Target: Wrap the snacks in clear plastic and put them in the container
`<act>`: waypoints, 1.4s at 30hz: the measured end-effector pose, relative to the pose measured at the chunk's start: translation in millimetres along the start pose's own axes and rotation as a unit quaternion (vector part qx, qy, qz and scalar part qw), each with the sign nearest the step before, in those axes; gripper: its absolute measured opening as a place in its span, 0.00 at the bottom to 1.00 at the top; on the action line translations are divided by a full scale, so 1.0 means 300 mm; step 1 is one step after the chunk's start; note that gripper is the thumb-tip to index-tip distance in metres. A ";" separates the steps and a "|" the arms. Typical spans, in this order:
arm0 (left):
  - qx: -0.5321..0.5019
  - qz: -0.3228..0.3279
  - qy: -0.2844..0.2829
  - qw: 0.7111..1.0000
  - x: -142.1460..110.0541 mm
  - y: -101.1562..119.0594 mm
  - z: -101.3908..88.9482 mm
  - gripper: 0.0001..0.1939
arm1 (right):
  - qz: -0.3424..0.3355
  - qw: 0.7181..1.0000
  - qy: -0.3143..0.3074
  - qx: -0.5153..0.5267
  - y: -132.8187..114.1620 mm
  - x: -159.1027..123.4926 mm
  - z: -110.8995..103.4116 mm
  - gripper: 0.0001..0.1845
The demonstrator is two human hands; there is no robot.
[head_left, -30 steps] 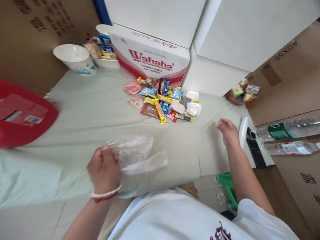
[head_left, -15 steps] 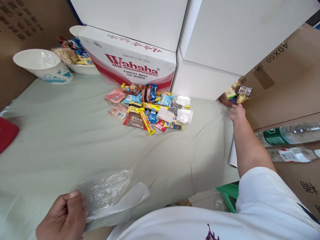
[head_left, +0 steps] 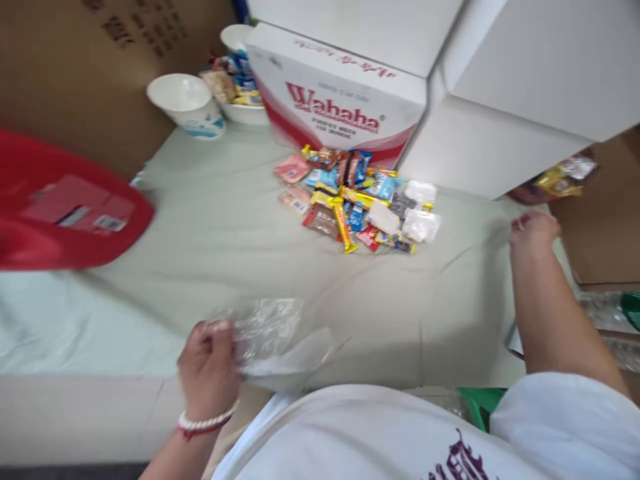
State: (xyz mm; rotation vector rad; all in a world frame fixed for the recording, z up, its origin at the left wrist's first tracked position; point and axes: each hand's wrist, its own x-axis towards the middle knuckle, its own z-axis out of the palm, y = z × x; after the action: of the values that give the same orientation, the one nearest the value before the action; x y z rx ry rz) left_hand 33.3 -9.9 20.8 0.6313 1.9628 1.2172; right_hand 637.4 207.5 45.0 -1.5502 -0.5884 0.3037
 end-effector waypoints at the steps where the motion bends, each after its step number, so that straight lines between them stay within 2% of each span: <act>1: -0.072 -0.010 -0.025 0.997 -0.002 0.011 0.019 0.22 | 0.013 1.000 0.024 0.007 -0.011 -0.056 -0.013 0.11; 3: -0.198 -0.029 -0.073 0.977 -0.003 0.031 0.052 0.23 | 0.026 0.998 0.048 0.020 -0.041 -0.194 -0.042 0.10; 4: -0.248 -0.033 -0.100 0.963 -0.005 0.040 0.067 0.21 | 0.020 0.999 0.038 0.027 -0.060 -0.278 -0.057 0.10; 5: -0.283 -0.035 -0.126 0.950 -0.009 0.049 0.082 0.20 | 0.002 0.999 0.003 0.035 -0.082 -0.372 -0.070 0.10; 6: -0.302 -0.033 -0.145 0.942 -0.015 0.055 0.096 0.20 | -0.017 0.997 -0.062 0.044 -0.104 -0.475 -0.080 0.09; 8: -0.304 -0.020 -0.164 0.938 -0.036 0.063 0.121 0.21 | -0.012 0.975 -0.222 0.022 -0.146 -0.690 -0.081 0.08; 10: -0.279 0.004 -0.187 0.942 -0.061 0.066 0.135 0.20 | 0.021 0.914 -0.404 -0.038 -0.174 -0.892 -0.054 0.13; 12: -0.252 0.029 -0.236 0.938 -0.086 0.067 0.135 0.18 | -0.006 0.840 -0.540 -0.050 -0.182 -1.053 -0.005 0.27; 13: -0.241 0.041 -0.265 0.933 -0.096 0.068 0.128 0.18 | -0.034 0.806 -0.588 -0.056 -0.180 -1.113 0.024 0.34; 14: -0.233 0.052 -0.290 0.927 -0.103 0.069 0.118 0.18 | -0.062 0.776 -0.624 -0.066 -0.175 -1.159 0.052 0.37; 15: -0.230 0.060 -0.303 0.923 -0.107 0.069 0.106 0.19 | -0.092 0.753 -0.647 -0.079 -0.170 -1.193 0.077 0.34; 17: -0.241 0.058 -0.300 0.921 -0.103 0.065 0.076 0.22 | -0.141 0.730 -0.659 -0.113 -0.162 -1.229 0.113 0.18; 18: -0.255 0.045 -0.285 0.923 -0.096 0.059 0.061 0.23 | -0.156 0.733 -0.650 -0.124 -0.163 -1.235 0.121 0.12; 20: -0.292 -0.002 -0.245 0.924 -0.074 0.043 0.033 0.21 | -0.172 0.759 -0.614 -0.133 -0.173 -1.234 0.114 0.11; 22: -0.338 -0.056 -0.218 0.914 -0.050 0.026 0.013 0.18 | -0.188 0.787 -0.573 -0.129 -0.192 -1.226 0.082 0.10; 24: -0.385 -0.099 -0.211 0.893 -0.031 0.014 0.000 0.18 | -0.211 0.786 -0.568 -0.122 -0.214 -1.219 0.034 0.08; 27: -0.425 -0.127 -0.249 0.861 -0.022 0.017 -0.008 0.17 | -0.187 0.739 -0.639 -0.104 -0.242 -1.209 -0.040 0.06; 28: -0.426 -0.124 -0.270 0.855 -0.024 0.023 -0.009 0.17 | -0.167 0.740 -0.645 -0.096 -0.250 -1.205 -0.058 0.06; 29: -0.420 -0.113 -0.292 0.852 -0.029 0.030 -0.009 0.17 | -0.151 0.758 -0.629 -0.087 -0.260 -1.202 -0.070 0.06; 30: -0.410 -0.097 -0.312 0.852 -0.037 0.038 -0.009 0.18 | -0.142 0.788 -0.595 -0.075 -0.270 -1.201 -0.075 0.06; 32: -0.377 -0.054 -0.351 0.855 -0.060 0.055 -0.007 0.20 | -0.136 0.839 -0.525 -0.050 -0.295 -1.205 -0.061 0.11; 33: -0.359 -0.032 -0.371 0.856 -0.075 0.063 -0.006 0.21 | -0.134 0.844 -0.517 -0.044 -0.307 -1.213 -0.042 0.16; 34: -0.341 -0.015 -0.392 0.854 -0.089 0.072 -0.005 0.22 | -0.134 0.838 -0.527 -0.045 -0.318 -1.225 -0.019 0.21; 36: -0.316 0.004 -0.430 0.846 -0.115 0.086 -0.005 0.23 | -0.135 0.806 -0.572 -0.070 -0.332 -1.257 0.037 0.28; 38: -0.319 0.013 -0.443 0.838 -0.125 0.097 -0.005 0.23 | -0.137 0.784 -0.597 -0.097 -0.332 -1.293 0.086 0.22; 40: -0.348 0.011 -0.419 0.839 -0.115 0.099 -0.003 0.21 | -0.109 0.793 -0.592 -0.092 -0.321 -1.322 0.116 0.14; 42: -0.376 -0.008 -0.381 0.845 -0.091 0.091 0.004 0.20 | -0.038 0.801 -0.593 -0.073 -0.308 -1.341 0.124 0.14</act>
State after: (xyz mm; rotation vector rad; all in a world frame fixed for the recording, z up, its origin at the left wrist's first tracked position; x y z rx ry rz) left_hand 51.8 -17.2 54.0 0.5449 0.7359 1.3177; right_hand 268.1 21.0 67.8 -1.3285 -1.6692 1.2273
